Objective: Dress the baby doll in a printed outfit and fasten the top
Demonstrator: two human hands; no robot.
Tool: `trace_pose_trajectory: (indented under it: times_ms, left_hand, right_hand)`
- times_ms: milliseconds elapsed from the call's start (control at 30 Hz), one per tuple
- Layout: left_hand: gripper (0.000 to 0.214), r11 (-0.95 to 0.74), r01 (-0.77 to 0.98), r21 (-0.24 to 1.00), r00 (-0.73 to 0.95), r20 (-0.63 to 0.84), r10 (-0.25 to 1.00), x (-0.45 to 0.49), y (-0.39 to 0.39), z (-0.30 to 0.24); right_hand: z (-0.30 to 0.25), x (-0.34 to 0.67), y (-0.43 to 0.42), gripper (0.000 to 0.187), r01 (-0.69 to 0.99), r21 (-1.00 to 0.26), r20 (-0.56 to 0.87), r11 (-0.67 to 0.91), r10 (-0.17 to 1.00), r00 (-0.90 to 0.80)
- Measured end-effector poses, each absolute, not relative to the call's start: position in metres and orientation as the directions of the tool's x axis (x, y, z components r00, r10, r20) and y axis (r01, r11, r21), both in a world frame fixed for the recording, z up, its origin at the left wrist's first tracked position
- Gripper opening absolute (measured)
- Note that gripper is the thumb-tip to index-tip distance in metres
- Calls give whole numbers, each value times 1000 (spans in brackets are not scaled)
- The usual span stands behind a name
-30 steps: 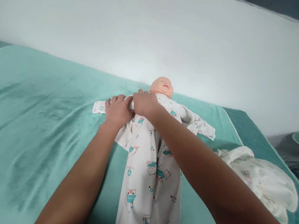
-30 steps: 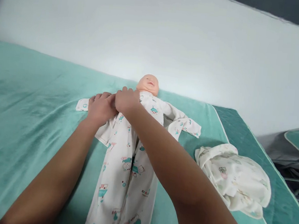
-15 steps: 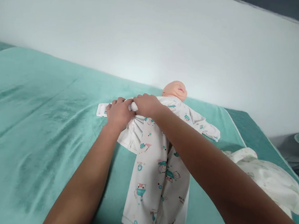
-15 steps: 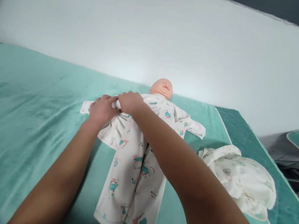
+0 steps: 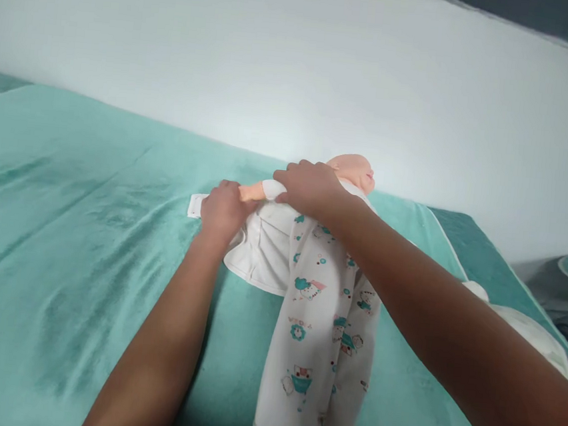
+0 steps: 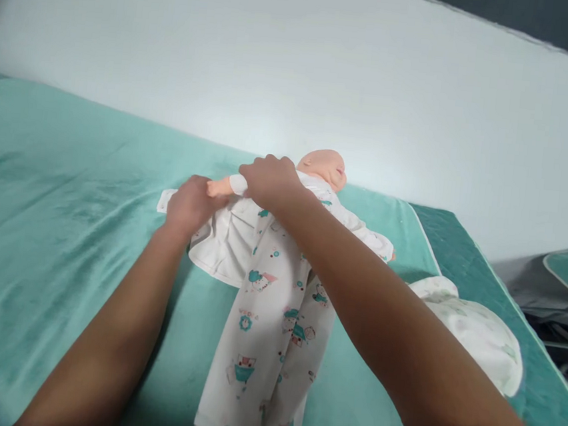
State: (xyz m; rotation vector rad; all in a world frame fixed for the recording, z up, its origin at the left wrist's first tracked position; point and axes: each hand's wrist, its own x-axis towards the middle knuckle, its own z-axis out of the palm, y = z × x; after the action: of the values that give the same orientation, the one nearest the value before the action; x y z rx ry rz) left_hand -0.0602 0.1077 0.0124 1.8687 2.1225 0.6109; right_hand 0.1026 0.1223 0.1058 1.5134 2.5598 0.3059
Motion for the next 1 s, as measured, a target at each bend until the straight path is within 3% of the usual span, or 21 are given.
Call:
trace_pose_trajectory:
  times_ms: [167, 333, 467, 567, 633, 800, 933, 1000]
  left_hand:
    - [43, -86, 922, 378, -50, 336, 940, -63, 107, 16]
    - [31, -18, 939, 343, -57, 208, 976, -67, 110, 10]
    - [33, 46, 936, 350, -122, 199, 972, -74, 114, 8]
    - [34, 99, 933, 346, -168, 175, 970, -77, 116, 6]
    - [32, 121, 934, 338, -179, 148, 973, -79, 116, 5]
    - [29, 128, 941, 313, -171, 113, 979, -79, 116, 1]
    - [34, 124, 954, 273, -170, 152, 974, -72, 113, 3]
    - [43, 56, 964, 261, -119, 230, 966, -63, 105, 7]
  right_hand:
    - [95, 73, 132, 23, 841, 153, -42, 519, 854, -519]
    - [88, 63, 137, 26, 848, 29, -46, 529, 848, -527]
    - [99, 98, 125, 36, 857, -168, 104, 487, 873, -476]
    - [94, 146, 107, 35, 861, -309, 293, 405, 901, -319]
    - [74, 182, 91, 36, 872, -393, 396, 290, 910, -124]
    - [6, 259, 54, 53, 917, -396, 442, 56, 887, 137]
    - [-12, 280, 56, 51, 765, -644, 476, -5, 781, 405]
    - [-11, 278, 64, 48, 727, -686, 455, -15, 771, 445]
